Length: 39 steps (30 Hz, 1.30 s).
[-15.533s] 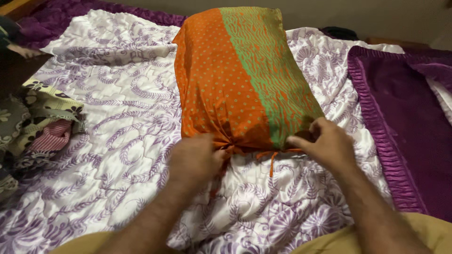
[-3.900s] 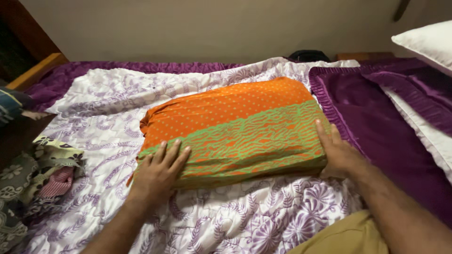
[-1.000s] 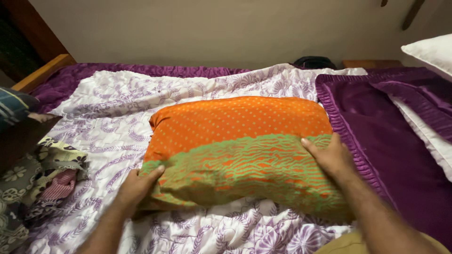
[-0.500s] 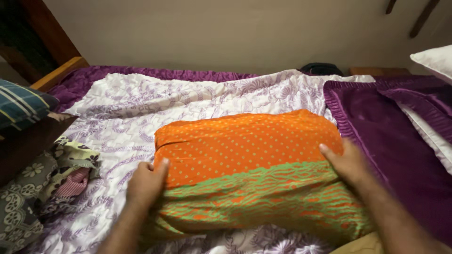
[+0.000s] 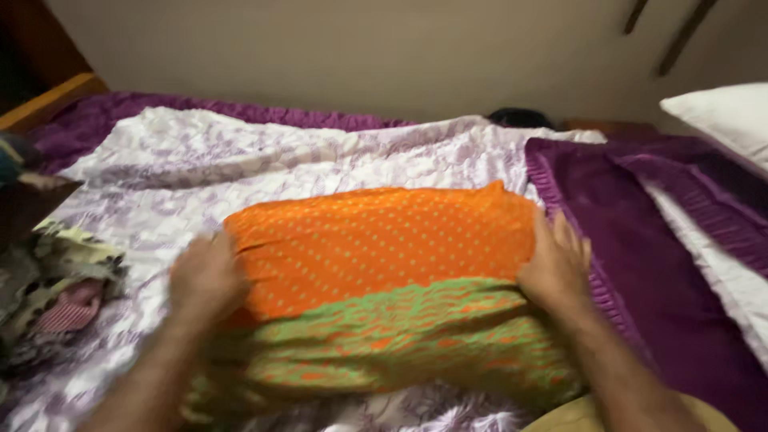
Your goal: The person ties the drawstrings of an orange and green patterned pillowcase on a bed. They secure the knot at one end, then move to the other end to tie the second drawstring, and finally smooth the pillowcase surface.
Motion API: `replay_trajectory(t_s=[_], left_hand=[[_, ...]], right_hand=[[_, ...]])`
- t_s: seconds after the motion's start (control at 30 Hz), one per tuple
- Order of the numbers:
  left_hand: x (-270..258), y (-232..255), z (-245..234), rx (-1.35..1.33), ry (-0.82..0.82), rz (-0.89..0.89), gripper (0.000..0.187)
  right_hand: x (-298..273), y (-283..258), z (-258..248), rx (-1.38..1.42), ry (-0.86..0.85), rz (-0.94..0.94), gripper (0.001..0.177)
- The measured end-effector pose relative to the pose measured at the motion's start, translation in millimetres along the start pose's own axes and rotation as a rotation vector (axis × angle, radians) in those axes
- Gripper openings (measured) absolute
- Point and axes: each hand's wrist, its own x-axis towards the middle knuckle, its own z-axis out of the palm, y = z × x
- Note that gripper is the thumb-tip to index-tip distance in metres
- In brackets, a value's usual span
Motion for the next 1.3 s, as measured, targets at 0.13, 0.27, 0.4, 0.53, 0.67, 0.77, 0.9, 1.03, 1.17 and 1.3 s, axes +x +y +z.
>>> replay_trajectory(t_s=[0.13, 0.27, 0.4, 0.53, 0.67, 0.77, 0.9, 1.03, 1.17, 1.3], left_hand=[[-2, 109, 11, -0.230, 0.207, 0.277, 0.054], [-10, 163, 25, 0.062, -0.004, 0.299, 0.069], [-4, 143, 11, 0.129, -0.106, 0.153, 0.080], [21, 76, 11, 0.000, -0.165, -0.088, 0.084], [31, 2, 25, -0.490, -0.216, -0.073, 0.087], [31, 1, 12, -0.281, -0.351, -0.284, 0.073], [53, 50, 9, 0.038, 0.057, -0.028, 0.039], [81, 141, 28, -0.152, -0.130, 0.288, 0.057], [63, 180, 32, -0.003, -0.245, 0.232, 0.074], [67, 173, 14, 0.057, -0.394, 0.100, 0.082]], right_hand=[[17, -92, 3, 0.064, -0.006, -0.265, 0.053], [28, -160, 31, 0.087, -0.102, -0.432, 0.072], [37, -146, 37, -0.050, -0.260, -0.322, 0.086], [55, -98, 24, -0.107, -0.366, -0.075, 0.085], [67, -60, 21, -0.079, -0.362, 0.080, 0.087], [76, -52, 25, -0.051, -0.393, 0.168, 0.081], [99, -76, 34, -0.056, -0.458, 0.161, 0.061], [92, -140, 51, 0.002, -0.519, -0.262, 0.053], [84, -146, 49, 0.035, -0.506, -0.184, 0.079], [109, -103, 44, -0.076, -0.596, -0.013, 0.088]])
